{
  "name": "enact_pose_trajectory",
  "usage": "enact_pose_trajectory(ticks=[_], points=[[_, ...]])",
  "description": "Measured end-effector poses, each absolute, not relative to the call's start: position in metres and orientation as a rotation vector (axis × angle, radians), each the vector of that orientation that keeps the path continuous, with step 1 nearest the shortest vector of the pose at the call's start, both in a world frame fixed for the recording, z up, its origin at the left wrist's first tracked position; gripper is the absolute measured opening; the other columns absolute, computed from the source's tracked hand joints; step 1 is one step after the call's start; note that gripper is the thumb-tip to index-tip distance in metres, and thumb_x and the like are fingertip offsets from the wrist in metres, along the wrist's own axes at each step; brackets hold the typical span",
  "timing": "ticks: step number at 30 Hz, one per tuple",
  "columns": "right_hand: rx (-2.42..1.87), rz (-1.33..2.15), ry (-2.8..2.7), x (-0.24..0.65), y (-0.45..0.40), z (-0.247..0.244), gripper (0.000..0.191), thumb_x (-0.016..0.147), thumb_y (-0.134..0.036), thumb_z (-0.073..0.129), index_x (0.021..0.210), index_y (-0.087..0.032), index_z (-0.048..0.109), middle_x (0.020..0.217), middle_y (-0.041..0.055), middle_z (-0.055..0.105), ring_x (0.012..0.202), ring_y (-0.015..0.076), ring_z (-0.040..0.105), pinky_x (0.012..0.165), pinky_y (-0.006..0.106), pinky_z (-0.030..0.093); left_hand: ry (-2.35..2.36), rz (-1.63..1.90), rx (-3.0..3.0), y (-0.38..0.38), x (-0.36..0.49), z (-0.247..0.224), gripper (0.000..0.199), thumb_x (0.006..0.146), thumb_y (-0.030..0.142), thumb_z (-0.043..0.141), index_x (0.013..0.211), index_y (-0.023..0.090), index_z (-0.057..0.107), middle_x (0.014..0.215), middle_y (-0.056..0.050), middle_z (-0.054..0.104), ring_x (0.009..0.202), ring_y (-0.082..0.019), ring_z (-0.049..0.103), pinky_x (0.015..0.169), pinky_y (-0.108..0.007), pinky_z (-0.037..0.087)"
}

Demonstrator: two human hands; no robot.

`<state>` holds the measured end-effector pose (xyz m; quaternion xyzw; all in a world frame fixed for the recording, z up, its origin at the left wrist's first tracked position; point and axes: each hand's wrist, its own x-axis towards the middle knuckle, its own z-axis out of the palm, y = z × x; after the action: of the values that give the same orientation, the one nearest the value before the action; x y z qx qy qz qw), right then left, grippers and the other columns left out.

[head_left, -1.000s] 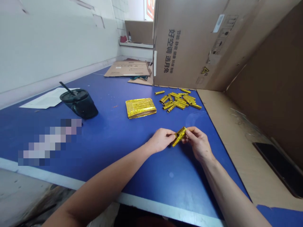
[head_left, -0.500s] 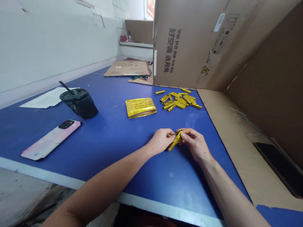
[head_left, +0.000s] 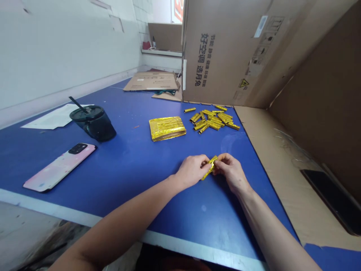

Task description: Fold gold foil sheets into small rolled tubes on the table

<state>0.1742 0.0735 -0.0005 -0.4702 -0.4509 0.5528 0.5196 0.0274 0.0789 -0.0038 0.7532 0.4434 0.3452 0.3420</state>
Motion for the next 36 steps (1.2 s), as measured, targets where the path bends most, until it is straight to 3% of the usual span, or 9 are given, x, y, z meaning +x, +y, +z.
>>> enact_pose_trajectory(ticks=[5,15,25,36], points=[[-1.136,1.335,-1.011,0.175,0.074,-0.002,0.022,0.059,-0.024,0.067,0.072,-0.018,0.05,0.048,-0.005,0.057,0.038,0.0104,0.052,0.039,0.023,0.043,1.12,0.888,2.017,0.075,0.028,-0.001,0.016,0.076,0.025,0.05,0.085,0.02,0.062,0.074,-0.002,0.064,0.06,-0.012,0.055,0.054,-0.019,0.038],[-1.09,1.414,-0.811,0.182,0.079,-0.001,0.015,0.058,-0.02,0.067,0.062,-0.016,0.053,0.048,-0.0021,0.059,0.035,0.0077,0.048,0.036,0.02,0.042,0.989,0.75,1.931,0.076,0.027,0.001,0.031,0.075,0.013,0.039,0.098,0.02,0.059,0.068,0.002,0.061,0.055,-0.01,0.052,0.049,-0.018,0.035],[-1.049,1.547,-0.717,0.188,0.083,-0.003,0.013,0.058,-0.02,0.069,0.06,-0.016,0.056,0.04,-0.0035,0.053,0.036,0.0065,0.046,0.038,0.018,0.042,0.827,0.601,1.616,0.077,0.032,0.005,0.049,0.075,0.006,0.032,0.121,0.022,0.044,0.097,-0.006,0.06,0.069,-0.012,0.061,0.055,-0.021,0.047],[-1.042,1.387,-0.74,0.179,0.08,-0.006,0.02,0.054,-0.022,0.07,0.062,-0.016,0.053,0.039,-0.0042,0.054,0.034,0.0066,0.046,0.038,0.018,0.04,0.892,0.654,1.764,0.068,0.035,0.0,0.038,0.081,0.015,0.036,0.116,0.023,0.046,0.098,-0.003,0.06,0.071,-0.012,0.061,0.063,-0.024,0.046]])
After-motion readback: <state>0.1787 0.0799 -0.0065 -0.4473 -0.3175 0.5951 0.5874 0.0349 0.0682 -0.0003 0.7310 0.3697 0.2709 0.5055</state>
